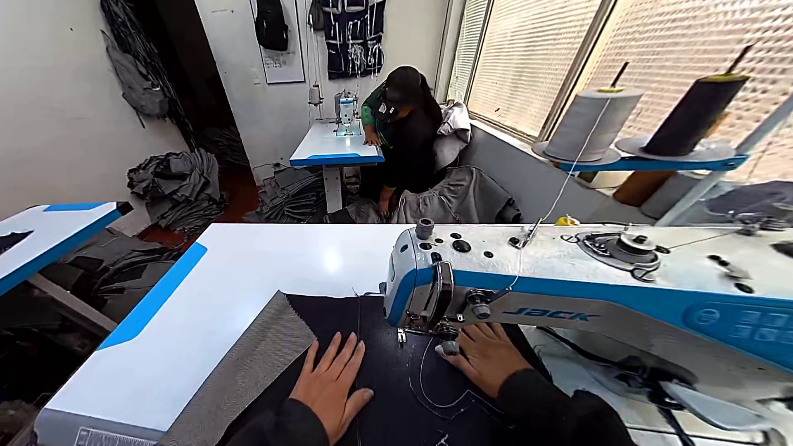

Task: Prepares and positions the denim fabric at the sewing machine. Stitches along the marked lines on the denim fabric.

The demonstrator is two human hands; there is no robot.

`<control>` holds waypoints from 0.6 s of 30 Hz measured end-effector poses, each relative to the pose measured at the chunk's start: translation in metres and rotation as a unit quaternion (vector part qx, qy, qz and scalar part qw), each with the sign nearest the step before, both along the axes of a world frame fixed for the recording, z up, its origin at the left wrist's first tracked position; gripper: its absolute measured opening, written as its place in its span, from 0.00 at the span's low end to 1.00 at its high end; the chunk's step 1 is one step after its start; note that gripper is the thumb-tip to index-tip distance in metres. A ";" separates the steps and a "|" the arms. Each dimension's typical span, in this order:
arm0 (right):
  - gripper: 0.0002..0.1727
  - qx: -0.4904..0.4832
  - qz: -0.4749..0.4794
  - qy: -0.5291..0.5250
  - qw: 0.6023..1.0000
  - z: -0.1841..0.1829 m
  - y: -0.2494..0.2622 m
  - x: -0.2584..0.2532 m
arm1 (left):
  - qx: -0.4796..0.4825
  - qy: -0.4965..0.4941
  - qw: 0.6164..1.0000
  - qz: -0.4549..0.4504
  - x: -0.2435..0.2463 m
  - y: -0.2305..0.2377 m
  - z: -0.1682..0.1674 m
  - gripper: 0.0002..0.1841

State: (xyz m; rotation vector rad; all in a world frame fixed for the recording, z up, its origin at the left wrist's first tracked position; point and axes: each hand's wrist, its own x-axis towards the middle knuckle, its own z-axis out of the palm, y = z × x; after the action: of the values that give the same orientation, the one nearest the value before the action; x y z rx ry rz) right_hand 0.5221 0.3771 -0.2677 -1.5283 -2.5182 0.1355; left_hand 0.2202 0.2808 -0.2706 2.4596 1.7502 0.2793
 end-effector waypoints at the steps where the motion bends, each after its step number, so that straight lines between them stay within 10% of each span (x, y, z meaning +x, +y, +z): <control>1: 0.45 -0.009 -0.005 0.006 1.000 -0.001 -0.005 -0.001 | 0.001 -0.001 1.000 -0.002 -0.002 -0.005 0.000 0.41; 9: 0.23 0.205 -0.019 0.173 0.963 0.024 -0.081 0.088 | -0.002 -0.016 1.000 -0.027 -0.008 -0.004 0.003 0.44; 13: 0.21 0.293 -0.216 0.207 0.908 -0.015 -0.187 0.174 | -0.004 -0.052 0.985 -0.165 0.028 -0.072 0.033 0.43; 18: 0.23 -0.174 -0.450 0.146 0.864 -0.153 -0.311 0.202 | -0.113 -0.056 0.947 -0.295 0.056 -0.130 0.030 0.33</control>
State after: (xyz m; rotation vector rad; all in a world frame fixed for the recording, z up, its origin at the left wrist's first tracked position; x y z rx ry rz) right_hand 0.7237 0.0664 -0.4210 -2.4234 -1.3893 0.6344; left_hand 0.2765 0.1504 -0.2407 2.5841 0.8768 0.1442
